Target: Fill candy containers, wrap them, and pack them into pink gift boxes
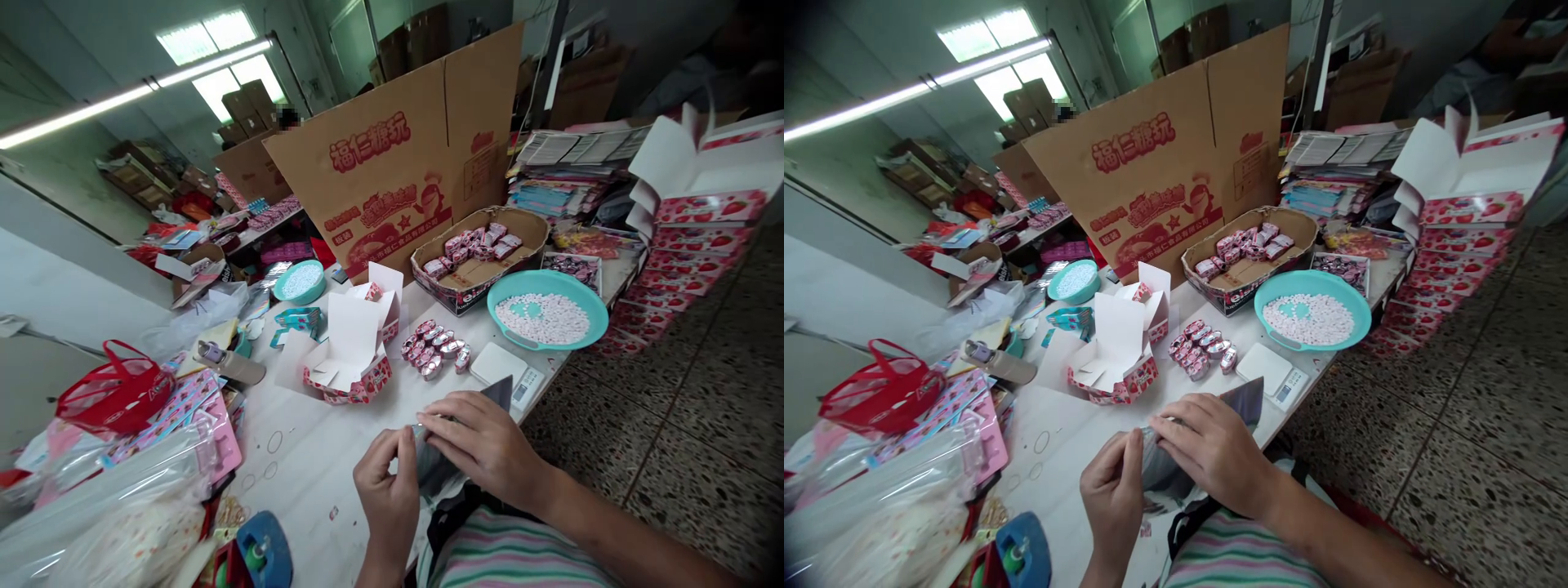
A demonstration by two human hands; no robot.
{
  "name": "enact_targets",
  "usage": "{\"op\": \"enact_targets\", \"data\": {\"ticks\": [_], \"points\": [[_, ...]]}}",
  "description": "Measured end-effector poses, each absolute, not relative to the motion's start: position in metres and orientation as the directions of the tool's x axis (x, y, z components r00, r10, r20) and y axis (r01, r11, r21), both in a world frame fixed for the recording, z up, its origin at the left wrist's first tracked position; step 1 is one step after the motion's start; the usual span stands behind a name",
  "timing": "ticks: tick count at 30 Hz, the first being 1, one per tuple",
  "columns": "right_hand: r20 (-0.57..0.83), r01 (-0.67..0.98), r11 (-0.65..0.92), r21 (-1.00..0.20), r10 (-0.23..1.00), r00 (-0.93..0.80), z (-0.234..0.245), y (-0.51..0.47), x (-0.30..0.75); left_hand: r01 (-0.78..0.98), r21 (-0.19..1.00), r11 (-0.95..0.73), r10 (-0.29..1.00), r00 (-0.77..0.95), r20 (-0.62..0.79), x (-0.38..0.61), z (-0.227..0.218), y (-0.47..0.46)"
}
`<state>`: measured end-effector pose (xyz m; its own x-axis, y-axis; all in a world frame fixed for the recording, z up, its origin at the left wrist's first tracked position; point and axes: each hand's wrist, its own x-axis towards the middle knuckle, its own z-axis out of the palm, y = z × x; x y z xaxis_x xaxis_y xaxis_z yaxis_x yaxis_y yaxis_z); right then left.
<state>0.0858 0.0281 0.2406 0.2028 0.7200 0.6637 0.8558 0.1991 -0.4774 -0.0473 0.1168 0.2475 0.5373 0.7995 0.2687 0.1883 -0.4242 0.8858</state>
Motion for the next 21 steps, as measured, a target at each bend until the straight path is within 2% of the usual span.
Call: {"op": "enact_targets", "data": {"ticks": [3, 7, 21], "points": [[0.702, 0.906, 0.169, -0.388, 0.691, 0.172, 0.237, 0.025, 0.082, 0.203, 0.876, -0.437, 0.797, 0.540, 0.272, -0.046, 0.249, 0.115], [0.704, 0.931, 0.142, -0.336, 0.695, 0.148, 0.229, 0.020, 0.080, 0.221, 0.871, -0.439, 0.800, 0.538, 0.267, -0.044, 0.251, 0.112], [0.684, 0.945, 0.123, -0.304, 0.718, 0.127, 0.219, 0.012, 0.079, 0.237, 0.876, -0.420, 0.809, 0.535, 0.243, -0.041, 0.251, 0.109]]}}
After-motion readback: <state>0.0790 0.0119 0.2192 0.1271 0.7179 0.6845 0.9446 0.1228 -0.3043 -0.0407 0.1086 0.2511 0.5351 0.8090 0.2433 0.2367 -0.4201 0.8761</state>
